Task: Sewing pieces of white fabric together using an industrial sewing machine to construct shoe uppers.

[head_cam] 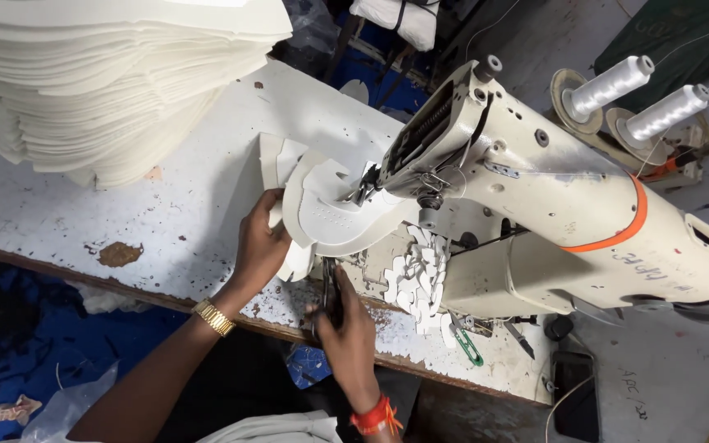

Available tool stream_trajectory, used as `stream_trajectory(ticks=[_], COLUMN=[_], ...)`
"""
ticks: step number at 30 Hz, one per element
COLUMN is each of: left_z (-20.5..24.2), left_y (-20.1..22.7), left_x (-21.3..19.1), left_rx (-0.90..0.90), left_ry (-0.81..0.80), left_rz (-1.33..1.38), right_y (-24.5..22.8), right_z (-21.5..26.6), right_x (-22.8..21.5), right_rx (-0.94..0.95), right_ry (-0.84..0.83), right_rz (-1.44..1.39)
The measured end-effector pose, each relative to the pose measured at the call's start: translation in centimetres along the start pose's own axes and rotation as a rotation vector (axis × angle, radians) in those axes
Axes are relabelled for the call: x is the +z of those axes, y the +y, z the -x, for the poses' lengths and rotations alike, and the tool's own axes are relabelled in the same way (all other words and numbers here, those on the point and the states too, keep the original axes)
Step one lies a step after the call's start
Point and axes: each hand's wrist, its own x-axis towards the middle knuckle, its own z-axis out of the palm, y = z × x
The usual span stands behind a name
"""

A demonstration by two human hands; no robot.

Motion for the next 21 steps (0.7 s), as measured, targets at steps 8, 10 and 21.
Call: stream_trajectory(ticks=[8, 10, 21], left_z=[-2.0, -4.0, -12.9], left_y=[-4.8, -7.0, -12.0], left_x=[-1.2, -0.8, 0.9], left_rx=[-0.216, -0.209, -0.190], left_ry=[0.140, 0.167, -0.064], left_rz=[0.067, 0.064, 0.112], right_y=[2.6, 2.8, 6.0], right_z=[0.3, 1.2, 2.9], right_x=[1.7, 1.5, -4.3], right_rx=[-0.253, -0.213, -0.216], right_ry=[0.011, -0.015, 0.034], right_rz=[0.029, 0.002, 0.543])
